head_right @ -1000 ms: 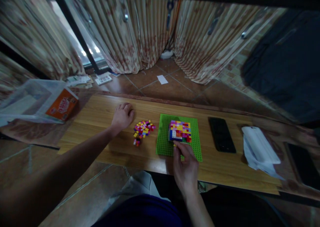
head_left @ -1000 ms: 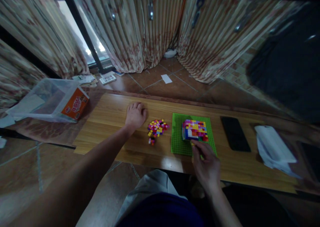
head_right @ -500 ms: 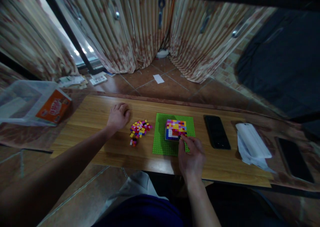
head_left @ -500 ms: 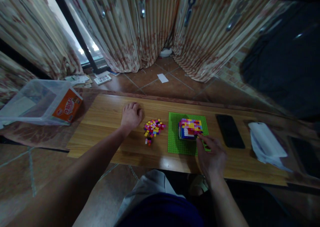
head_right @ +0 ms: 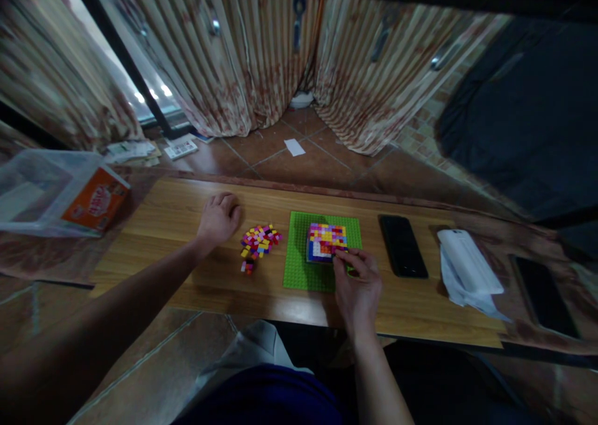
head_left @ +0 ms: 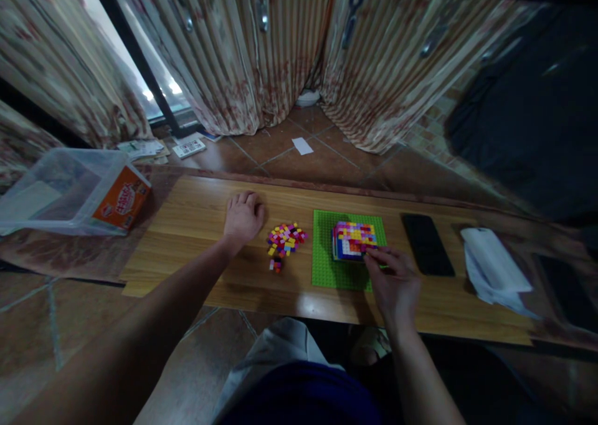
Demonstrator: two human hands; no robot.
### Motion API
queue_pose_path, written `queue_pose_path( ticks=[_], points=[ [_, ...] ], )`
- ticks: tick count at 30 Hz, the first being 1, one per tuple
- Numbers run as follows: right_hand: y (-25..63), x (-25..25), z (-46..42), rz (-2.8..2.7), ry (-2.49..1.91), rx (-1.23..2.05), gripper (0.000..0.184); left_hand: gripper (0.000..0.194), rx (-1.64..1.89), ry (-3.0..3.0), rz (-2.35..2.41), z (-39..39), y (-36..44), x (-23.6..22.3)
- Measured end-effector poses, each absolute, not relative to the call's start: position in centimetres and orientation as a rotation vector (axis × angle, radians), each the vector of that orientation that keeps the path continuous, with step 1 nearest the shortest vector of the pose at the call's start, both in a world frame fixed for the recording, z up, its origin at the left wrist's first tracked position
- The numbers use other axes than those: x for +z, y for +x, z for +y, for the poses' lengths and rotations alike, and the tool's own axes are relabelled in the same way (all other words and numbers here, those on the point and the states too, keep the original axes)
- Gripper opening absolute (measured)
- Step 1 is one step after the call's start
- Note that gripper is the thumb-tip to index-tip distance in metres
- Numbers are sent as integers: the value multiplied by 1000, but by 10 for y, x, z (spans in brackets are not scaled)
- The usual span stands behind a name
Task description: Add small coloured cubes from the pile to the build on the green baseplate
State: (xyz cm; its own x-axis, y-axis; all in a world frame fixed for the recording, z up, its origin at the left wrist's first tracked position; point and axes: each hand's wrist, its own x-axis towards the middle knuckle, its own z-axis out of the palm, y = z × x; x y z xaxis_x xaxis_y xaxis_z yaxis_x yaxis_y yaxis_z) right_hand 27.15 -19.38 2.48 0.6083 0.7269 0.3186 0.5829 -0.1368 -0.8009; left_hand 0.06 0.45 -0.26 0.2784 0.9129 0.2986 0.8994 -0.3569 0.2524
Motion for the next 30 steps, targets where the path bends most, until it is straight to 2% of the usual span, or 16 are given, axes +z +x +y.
queue_pose_path(
  ticks=[13,22,30],
  points=[
    [272,25,-194,-1139,-1873,95,24,31,631,2466,1754,5,1,-2],
    [278,18,-195,-1445,-1878,-224,24,34,651,2459,1746,6,0,-4],
    [281,26,-193,-1565,-1936,-220,27,31,645,2448,1735,5,0,-2]
  ],
)
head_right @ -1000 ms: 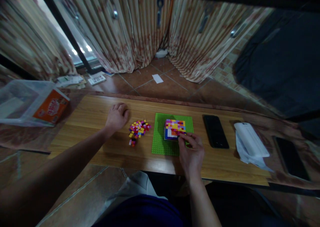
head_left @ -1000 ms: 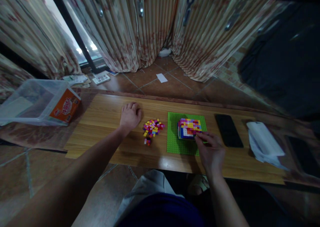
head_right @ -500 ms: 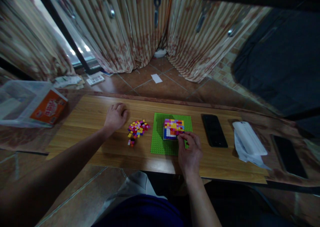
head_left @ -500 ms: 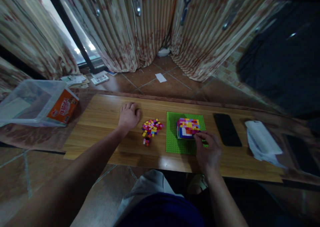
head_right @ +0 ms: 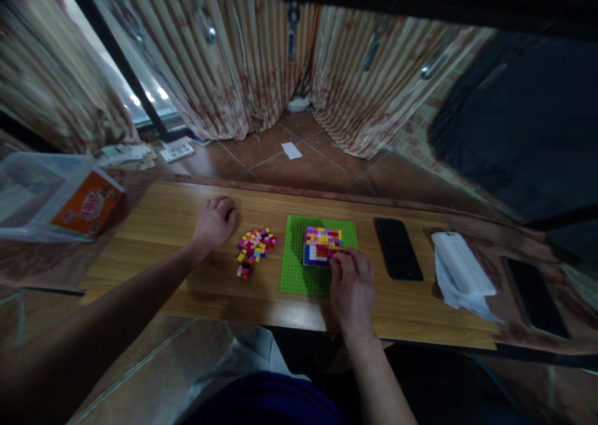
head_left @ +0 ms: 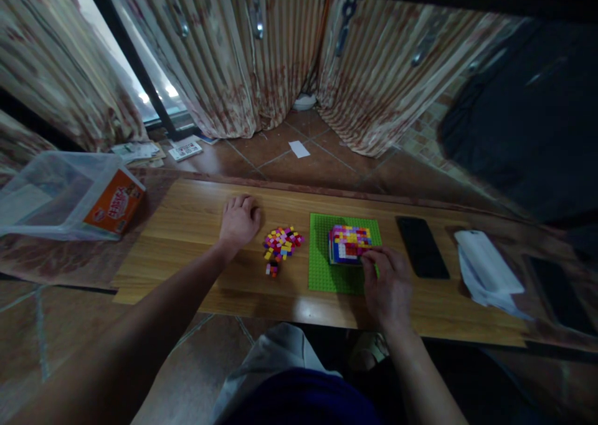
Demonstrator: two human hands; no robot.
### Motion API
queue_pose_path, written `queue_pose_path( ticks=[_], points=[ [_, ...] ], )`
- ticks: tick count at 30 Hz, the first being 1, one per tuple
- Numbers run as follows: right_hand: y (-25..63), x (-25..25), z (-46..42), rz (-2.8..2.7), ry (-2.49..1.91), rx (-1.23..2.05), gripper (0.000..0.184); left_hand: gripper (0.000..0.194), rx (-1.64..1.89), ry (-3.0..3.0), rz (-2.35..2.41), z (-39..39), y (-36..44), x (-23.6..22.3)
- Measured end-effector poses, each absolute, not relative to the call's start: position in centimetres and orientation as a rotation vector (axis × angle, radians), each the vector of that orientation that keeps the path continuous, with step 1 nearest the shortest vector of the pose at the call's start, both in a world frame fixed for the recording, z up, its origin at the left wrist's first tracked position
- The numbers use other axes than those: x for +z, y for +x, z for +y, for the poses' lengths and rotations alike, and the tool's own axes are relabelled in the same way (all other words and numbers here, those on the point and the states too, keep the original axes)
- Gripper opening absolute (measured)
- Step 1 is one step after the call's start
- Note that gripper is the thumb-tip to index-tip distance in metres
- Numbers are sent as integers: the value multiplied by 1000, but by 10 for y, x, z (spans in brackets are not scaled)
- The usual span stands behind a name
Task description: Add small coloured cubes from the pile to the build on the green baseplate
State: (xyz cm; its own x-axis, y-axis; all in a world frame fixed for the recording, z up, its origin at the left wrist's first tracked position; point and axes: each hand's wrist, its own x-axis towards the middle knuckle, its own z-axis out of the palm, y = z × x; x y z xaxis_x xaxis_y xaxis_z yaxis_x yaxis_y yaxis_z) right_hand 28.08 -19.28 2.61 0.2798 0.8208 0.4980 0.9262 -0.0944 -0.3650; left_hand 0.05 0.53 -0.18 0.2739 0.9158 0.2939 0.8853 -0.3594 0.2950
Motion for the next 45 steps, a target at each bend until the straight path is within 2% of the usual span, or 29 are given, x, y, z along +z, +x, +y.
queue_pose_path(
  ticks=[6,10,17,40,42,45],
  points=[
    [290,42,-184,-1550,-1938,64,33,31,650,2477,1752,6,0,-4],
    [294,48,-179,-1342,-1962,284,34,33,643,2469,1747,6,0,-3],
    [294,39,-186,-972,-1906,462,42,33,640,2448,1747,5,1,-2],
    [276,26,-185,-1034,-1918,289,40,32,595,2429,1764,2,2,0],
    [274,29,-189,-1054,-1945,212,40,32,597,2420,1751,1,1,1],
    [260,37,-195,-1129,-1898,-74,36,33,589,2416,1740,0,1,0]
  ],
)
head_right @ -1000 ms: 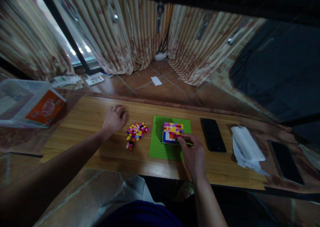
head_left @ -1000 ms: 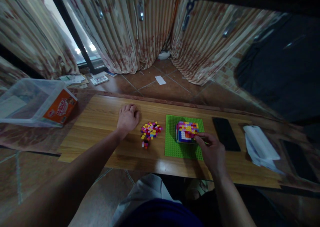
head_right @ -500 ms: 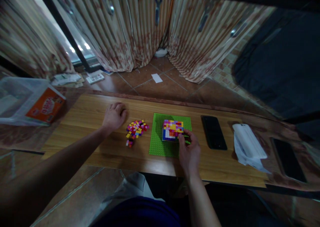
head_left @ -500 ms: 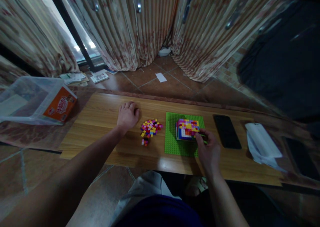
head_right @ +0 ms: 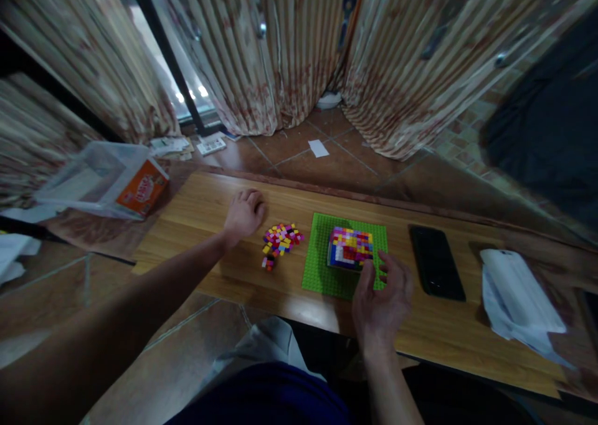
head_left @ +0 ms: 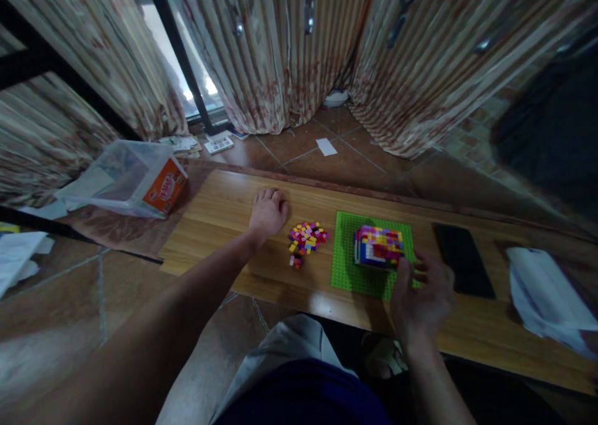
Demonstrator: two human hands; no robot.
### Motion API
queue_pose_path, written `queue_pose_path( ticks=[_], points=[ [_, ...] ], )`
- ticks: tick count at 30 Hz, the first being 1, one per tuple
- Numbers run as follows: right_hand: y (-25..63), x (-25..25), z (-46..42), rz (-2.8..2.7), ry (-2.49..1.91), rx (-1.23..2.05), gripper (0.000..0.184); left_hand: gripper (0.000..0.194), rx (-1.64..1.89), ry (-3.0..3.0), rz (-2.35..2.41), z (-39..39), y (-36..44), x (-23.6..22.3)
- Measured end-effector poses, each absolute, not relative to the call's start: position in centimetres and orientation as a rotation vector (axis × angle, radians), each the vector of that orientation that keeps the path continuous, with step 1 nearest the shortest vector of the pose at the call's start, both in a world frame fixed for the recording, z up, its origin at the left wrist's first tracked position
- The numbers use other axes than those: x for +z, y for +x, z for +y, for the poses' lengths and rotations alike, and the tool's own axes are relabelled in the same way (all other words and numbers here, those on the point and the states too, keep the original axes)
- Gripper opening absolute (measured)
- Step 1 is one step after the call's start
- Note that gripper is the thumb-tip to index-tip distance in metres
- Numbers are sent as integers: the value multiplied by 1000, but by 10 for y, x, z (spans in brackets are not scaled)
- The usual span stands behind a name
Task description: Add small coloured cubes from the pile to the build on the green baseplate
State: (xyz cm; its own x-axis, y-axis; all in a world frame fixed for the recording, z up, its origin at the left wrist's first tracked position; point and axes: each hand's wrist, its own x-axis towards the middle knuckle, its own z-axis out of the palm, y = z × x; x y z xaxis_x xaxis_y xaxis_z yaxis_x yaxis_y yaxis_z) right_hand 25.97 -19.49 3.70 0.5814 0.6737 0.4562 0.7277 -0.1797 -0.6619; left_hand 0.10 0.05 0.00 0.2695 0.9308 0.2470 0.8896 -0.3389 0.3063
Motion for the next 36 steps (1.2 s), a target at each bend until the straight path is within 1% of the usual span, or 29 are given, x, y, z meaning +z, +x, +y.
queue_pose_path(
  ticks=[2,4,6,8,11,19,25,30,36],
  points=[
    [241,40,-198,-1277,-1792,-126,26,33,588,2409,1744,0,1,-1],
    [218,39,-199,-1470,-1668,58,18,32,589,2406,1754,0,1,-1],
    [194,33,-198,-1625,-1562,261,17,32,588,2411,1760,0,1,0],
    [174,22,-195,-1728,-1512,385,17,32,584,2415,1760,0,1,0],
    [156,6,-187,-1787,-1512,422,18,33,575,2412,1757,0,1,0],
    [144,-8,-174,-1876,-1564,265,21,34,590,2397,1756,0,1,-2],
    [148,-1,-182,-1813,-1531,304,21,31,604,2441,1759,1,1,-1],
    [183,20,-204,-1653,-1583,265,16,33,595,2433,1757,2,0,-1],
    [250,38,-212,-1420,-1720,-64,13,34,600,2431,1762,2,1,-1]
  ],
)
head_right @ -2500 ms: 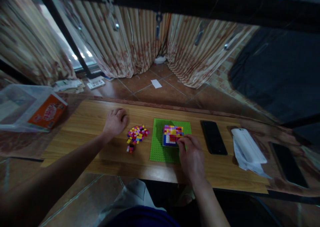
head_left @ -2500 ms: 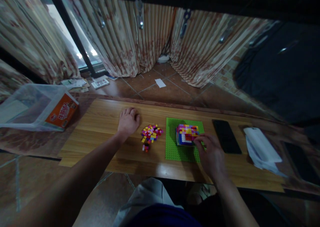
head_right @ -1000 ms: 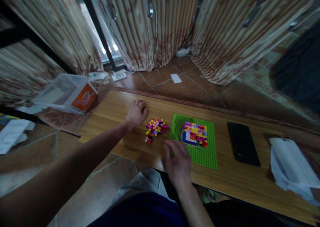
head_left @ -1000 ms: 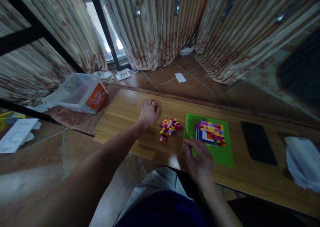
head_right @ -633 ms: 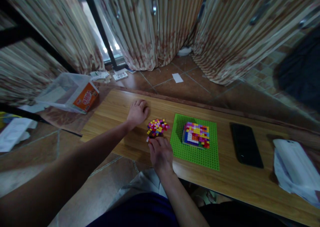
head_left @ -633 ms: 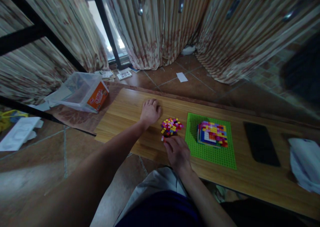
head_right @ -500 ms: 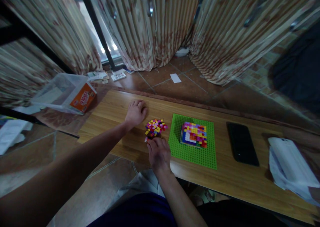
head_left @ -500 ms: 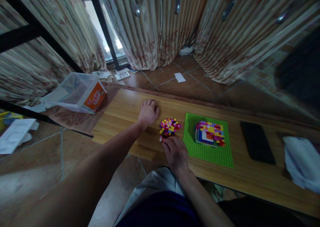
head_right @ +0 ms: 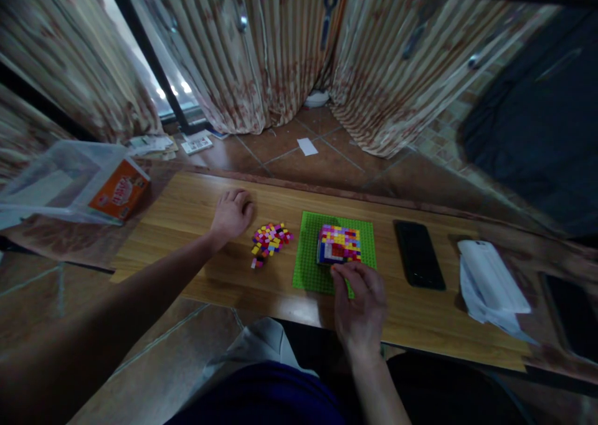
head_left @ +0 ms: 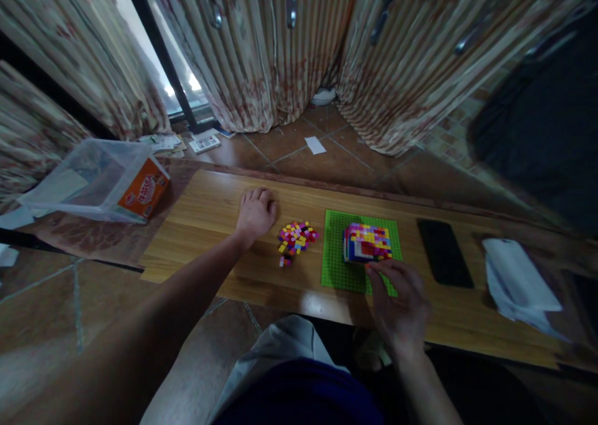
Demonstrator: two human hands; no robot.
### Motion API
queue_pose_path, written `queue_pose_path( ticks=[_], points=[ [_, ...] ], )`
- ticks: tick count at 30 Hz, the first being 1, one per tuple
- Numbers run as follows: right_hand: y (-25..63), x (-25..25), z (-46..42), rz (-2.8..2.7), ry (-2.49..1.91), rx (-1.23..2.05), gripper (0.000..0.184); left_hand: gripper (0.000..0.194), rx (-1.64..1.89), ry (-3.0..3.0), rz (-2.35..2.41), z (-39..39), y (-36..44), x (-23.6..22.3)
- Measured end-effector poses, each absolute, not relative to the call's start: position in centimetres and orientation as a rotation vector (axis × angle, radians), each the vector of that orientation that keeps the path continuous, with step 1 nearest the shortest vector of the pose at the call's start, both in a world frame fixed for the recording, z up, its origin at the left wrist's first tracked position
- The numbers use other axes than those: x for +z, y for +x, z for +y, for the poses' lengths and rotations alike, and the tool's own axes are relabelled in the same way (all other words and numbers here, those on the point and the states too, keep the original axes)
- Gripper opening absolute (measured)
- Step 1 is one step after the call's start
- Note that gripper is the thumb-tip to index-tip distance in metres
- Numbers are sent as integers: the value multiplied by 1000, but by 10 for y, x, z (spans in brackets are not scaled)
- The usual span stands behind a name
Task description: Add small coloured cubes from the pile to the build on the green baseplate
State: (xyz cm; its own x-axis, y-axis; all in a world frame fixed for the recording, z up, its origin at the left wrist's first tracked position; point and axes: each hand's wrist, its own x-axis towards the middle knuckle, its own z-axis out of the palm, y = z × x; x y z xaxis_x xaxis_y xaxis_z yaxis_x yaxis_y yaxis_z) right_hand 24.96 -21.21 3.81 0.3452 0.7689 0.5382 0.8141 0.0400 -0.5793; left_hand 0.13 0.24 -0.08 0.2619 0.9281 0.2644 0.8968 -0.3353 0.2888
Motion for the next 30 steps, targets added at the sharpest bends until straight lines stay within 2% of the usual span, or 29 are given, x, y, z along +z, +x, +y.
queue_pose_path(
  ticks=[5,12,18,25,30],
  points=[
    [277,33,-201,-1388,-1781,-183,19,33,610,2428,1747,2,1,0],
    [280,21,-194,-1403,-1800,-169,21,33,620,2459,1763,4,0,-3],
    [277,23,-193,-1179,-1819,95,23,33,632,2474,1768,5,0,-4],
    [271,25,-187,-799,-1781,456,38,33,635,2480,1762,4,0,-4],
    [268,26,-182,-661,-1685,557,40,32,618,2472,1761,4,0,-3]
  ],
)
